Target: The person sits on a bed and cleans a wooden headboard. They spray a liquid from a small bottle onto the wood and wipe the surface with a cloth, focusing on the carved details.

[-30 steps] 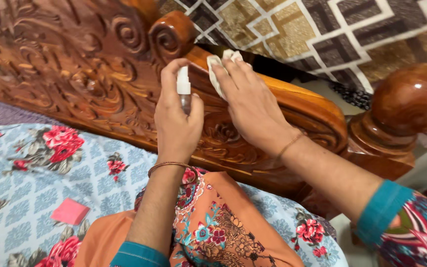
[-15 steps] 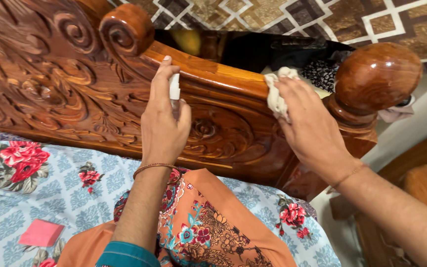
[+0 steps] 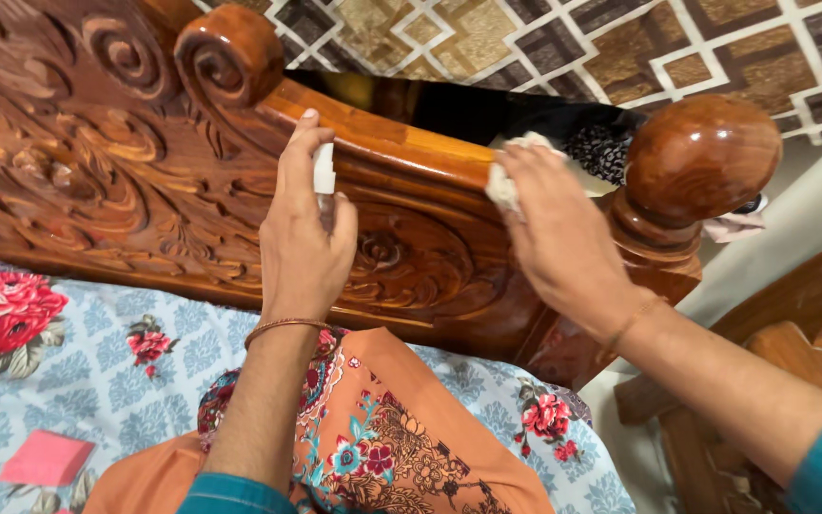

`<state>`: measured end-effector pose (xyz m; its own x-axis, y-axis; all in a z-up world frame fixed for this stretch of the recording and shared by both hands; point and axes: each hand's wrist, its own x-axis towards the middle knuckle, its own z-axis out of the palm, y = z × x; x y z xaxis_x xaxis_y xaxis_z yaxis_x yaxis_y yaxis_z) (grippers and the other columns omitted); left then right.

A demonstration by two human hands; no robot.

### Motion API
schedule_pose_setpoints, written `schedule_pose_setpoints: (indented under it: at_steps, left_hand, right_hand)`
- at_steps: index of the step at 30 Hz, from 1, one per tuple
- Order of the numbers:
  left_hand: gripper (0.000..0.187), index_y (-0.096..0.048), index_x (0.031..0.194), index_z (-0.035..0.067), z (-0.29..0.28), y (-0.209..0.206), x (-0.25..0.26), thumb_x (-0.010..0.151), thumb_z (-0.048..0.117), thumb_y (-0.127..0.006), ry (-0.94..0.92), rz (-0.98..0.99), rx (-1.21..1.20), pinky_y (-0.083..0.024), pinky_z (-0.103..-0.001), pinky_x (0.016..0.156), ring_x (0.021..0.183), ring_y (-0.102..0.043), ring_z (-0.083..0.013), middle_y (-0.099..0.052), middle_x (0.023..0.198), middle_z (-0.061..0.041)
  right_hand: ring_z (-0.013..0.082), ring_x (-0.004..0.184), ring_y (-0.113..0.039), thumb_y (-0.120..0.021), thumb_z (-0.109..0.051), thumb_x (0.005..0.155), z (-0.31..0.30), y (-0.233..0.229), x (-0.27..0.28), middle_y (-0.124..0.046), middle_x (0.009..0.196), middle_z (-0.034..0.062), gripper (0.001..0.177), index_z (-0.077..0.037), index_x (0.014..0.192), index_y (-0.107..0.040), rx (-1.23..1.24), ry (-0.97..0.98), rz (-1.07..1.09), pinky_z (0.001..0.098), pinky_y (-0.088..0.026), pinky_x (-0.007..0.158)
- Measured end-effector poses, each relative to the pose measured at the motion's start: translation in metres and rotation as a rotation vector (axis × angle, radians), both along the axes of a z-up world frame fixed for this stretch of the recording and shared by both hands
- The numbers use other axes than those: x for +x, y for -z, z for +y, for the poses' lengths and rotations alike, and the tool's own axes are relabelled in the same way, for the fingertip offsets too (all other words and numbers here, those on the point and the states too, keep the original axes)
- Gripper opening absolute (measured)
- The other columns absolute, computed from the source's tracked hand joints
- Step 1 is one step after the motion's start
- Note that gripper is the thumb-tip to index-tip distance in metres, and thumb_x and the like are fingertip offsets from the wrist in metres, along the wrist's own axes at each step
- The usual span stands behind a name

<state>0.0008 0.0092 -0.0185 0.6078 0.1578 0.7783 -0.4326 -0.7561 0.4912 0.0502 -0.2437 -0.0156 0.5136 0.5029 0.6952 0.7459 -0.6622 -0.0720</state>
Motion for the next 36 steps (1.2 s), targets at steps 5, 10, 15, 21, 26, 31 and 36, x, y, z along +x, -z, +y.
schedule_pose_setpoints:
  at_steps: [5, 10, 15, 21, 26, 31, 36]
  left_hand:
    - [0.057, -0.044, 0.145, 0.014, -0.003, -0.003, 0.001, 0.091, 0.001, -0.056, -0.011, 0.075, -0.105, -0.054, -0.043, 0.095, 0.119, -0.065, -0.037, -0.052, 0.155, -0.013]
    - [0.058, -0.043, 0.145, 0.016, 0.001, -0.006, -0.001, 0.09, 0.002, -0.057, -0.016, 0.135, -0.109, -0.054, -0.043, 0.091, 0.109, -0.069, -0.0369, -0.057, 0.148, -0.013]
    - [0.06, -0.042, 0.146, 0.013, 0.007, -0.005, 0.001, 0.09, 0.0, -0.059, 0.001, 0.008, 0.006, -0.053, -0.045, 0.097, 0.123, -0.063, -0.041, -0.057, 0.148, -0.016]
    - [0.06, -0.044, 0.144, 0.015, 0.007, -0.012, -0.003, 0.087, 0.001, -0.058, -0.017, 0.095, -0.023, -0.054, -0.045, 0.09, 0.114, -0.066, -0.039, -0.058, 0.146, -0.014]
    - [0.059, -0.045, 0.143, 0.018, 0.008, -0.016, -0.008, 0.088, 0.002, -0.058, -0.052, 0.16, -0.036, -0.053, -0.047, 0.085, 0.103, -0.069, -0.0394, -0.063, 0.137, -0.015]
    - [0.058, -0.045, 0.143, 0.018, 0.003, -0.019, -0.006, 0.088, 0.003, -0.058, -0.054, 0.172, -0.055, -0.054, -0.046, 0.081, 0.096, -0.07, -0.0384, -0.066, 0.129, -0.018]
    - [0.055, -0.046, 0.142, 0.018, 0.0, -0.018, -0.008, 0.09, 0.003, -0.057, -0.032, 0.167, -0.106, -0.055, -0.043, 0.079, 0.09, -0.072, -0.035, -0.066, 0.132, -0.018]
  right_hand:
    - [0.0438, 0.138, -0.049, -0.059, -0.01, 0.1, 0.043, -0.009, 0.02, -0.056, 0.143, 0.0272, 0.043, 0.008, 0.139, -0.052, -0.03, -0.135, -0.062, 0.0475, -0.035, 0.121]
    - [0.0454, 0.141, -0.046, -0.056, -0.009, 0.102, 0.099, -0.016, 0.044, -0.053, 0.145, 0.0313, 0.045, 0.011, 0.141, -0.049, -0.049, -0.262, -0.081, 0.0482, -0.033, 0.123]
    - [0.0479, 0.14, -0.043, -0.055, -0.008, 0.098, 0.129, -0.024, 0.051, -0.05, 0.146, 0.0328, 0.05, 0.011, 0.143, -0.045, -0.028, -0.347, -0.089, 0.0492, -0.033, 0.12]
    - [0.0409, 0.143, -0.046, -0.054, 0.002, 0.091, 0.116, -0.021, 0.043, -0.05, 0.15, 0.03, 0.057, 0.01, 0.147, -0.045, -0.065, -0.291, -0.135, 0.0466, -0.033, 0.123]
    - [0.0404, 0.141, -0.047, -0.058, 0.0, 0.087, 0.078, -0.018, 0.023, -0.051, 0.149, 0.0276, 0.058, 0.007, 0.144, -0.048, -0.053, -0.23, -0.092, 0.0456, -0.034, 0.122]
    - [0.042, 0.14, -0.046, -0.062, -0.006, 0.087, 0.029, -0.015, 0.008, -0.05, 0.147, 0.0278, 0.057, 0.007, 0.141, -0.049, -0.02, -0.134, -0.033, 0.046, -0.035, 0.119]
    - [0.0417, 0.141, -0.045, -0.059, -0.006, 0.088, -0.011, -0.003, -0.01, -0.05, 0.148, 0.0284, 0.057, 0.008, 0.142, -0.047, 0.016, 0.004, 0.028, 0.0455, -0.034, 0.12]
